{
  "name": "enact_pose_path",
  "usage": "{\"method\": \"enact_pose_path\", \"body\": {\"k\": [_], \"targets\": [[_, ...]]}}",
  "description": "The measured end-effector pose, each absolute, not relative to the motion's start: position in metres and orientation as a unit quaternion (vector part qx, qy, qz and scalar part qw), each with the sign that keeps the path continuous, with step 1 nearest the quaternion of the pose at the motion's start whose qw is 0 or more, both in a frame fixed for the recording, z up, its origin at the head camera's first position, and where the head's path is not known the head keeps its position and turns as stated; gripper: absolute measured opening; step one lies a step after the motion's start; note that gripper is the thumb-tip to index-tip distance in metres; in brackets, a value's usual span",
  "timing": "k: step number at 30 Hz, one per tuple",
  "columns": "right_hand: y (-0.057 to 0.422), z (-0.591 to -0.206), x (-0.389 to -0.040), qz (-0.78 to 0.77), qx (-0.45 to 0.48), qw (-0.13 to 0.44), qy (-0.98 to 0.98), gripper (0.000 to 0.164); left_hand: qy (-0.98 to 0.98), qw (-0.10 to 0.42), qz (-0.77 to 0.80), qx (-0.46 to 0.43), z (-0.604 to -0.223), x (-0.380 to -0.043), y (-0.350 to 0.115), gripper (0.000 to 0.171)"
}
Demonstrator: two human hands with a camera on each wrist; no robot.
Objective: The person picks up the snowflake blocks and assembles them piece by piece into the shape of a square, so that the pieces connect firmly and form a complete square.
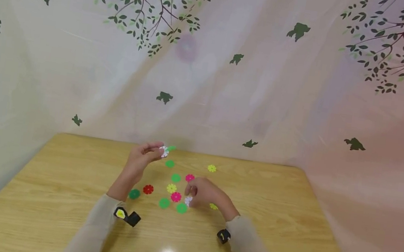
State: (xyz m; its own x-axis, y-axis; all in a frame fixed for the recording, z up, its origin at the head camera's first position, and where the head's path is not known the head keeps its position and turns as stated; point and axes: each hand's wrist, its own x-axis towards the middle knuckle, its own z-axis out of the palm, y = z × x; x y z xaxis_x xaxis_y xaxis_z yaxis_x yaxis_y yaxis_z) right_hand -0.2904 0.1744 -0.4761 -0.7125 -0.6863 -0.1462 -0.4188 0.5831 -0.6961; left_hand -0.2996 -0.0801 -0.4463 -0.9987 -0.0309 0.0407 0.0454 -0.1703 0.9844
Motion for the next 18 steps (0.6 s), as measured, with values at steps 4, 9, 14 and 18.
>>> {"method": "enact_pose_path", "body": {"k": [4, 9, 14, 18], "targets": [[0.173, -0.476, -0.288, -0.331, -0.311, 0.206, 0.867, 0.020, -0.649, 0.033, -0.760, -0.011, -0.448, -0.300, -0.080, 0.030], [0.172, -0.475, -0.295, -0.331, -0.301, 0.198, 0.872, 0.020, -0.649, 0.032, -0.760, -0.018, -0.447, -0.302, -0.080, 0.027], [0.174, -0.468, -0.306, -0.382, -0.293, 0.174, 0.859, 0.013, -0.649, 0.020, -0.760, -0.022, -0.448, -0.300, -0.080, 0.024], [0.173, -0.454, -0.311, -0.474, -0.260, 0.122, 0.833, 0.014, -0.657, 0.012, -0.753, -0.021, -0.449, -0.299, -0.079, 0.025]]}}
